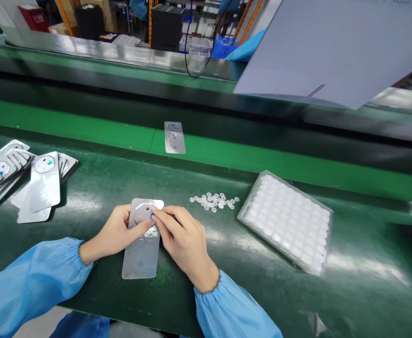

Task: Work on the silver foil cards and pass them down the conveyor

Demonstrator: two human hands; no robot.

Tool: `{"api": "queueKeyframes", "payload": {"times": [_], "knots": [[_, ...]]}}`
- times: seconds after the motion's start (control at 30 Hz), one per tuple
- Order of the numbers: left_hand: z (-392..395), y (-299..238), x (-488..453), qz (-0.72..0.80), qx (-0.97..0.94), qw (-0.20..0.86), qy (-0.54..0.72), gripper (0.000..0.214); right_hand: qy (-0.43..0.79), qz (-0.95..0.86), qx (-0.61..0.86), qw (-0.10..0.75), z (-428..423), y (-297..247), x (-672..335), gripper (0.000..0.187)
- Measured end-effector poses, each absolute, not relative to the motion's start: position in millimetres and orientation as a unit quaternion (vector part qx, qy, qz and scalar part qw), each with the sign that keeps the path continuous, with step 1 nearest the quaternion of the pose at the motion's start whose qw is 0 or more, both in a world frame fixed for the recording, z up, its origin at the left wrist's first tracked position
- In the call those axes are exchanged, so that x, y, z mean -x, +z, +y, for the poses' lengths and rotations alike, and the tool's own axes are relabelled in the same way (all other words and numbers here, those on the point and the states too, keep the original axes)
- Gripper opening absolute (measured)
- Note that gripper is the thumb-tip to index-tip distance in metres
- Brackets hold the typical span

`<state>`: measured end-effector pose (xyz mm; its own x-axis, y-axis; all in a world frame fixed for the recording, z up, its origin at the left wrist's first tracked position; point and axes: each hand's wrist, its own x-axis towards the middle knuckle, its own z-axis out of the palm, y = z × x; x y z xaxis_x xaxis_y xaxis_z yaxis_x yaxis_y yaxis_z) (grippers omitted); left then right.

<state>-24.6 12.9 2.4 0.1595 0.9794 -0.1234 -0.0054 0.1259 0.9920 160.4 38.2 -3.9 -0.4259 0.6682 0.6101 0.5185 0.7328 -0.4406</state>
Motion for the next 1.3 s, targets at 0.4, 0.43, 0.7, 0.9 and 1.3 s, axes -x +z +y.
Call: {"api": "queueKeyframes", "payload": {"times": [0.4, 0.43, 0.7, 0.9, 1.3], "knots": [[12.4, 1.7, 23.4, 0.471, -0.494, 0.586, 0.437, 0.015, 0.128, -0.83, 0.357, 0.41, 36.1, -5.3, -157.6, 0.015], [12.4, 1.9, 23.5, 0.47, -0.493, 0.587, 0.437, 0.016, 0.129, -0.83, 0.358, 0.409, 36.1, -5.1, -157.3, 0.015], [13.7, 3.4, 23.3, 0.474, -0.496, 0.582, 0.436, 0.017, 0.132, -0.832, 0.363, 0.398, 36.1, -4.8, -157.5, 0.011], [13.6, 2.8, 24.2, 0.476, -0.49, 0.584, 0.437, 0.017, 0.119, -0.834, 0.359, 0.401, 35.8, -3.9, -157.0, 0.011], [14.5, 0.9, 23.8, 0.478, -0.48, 0.585, 0.447, 0.02, 0.106, -0.842, 0.343, 0.402, 35.8, -0.2, -157.2, 0.012]]}}
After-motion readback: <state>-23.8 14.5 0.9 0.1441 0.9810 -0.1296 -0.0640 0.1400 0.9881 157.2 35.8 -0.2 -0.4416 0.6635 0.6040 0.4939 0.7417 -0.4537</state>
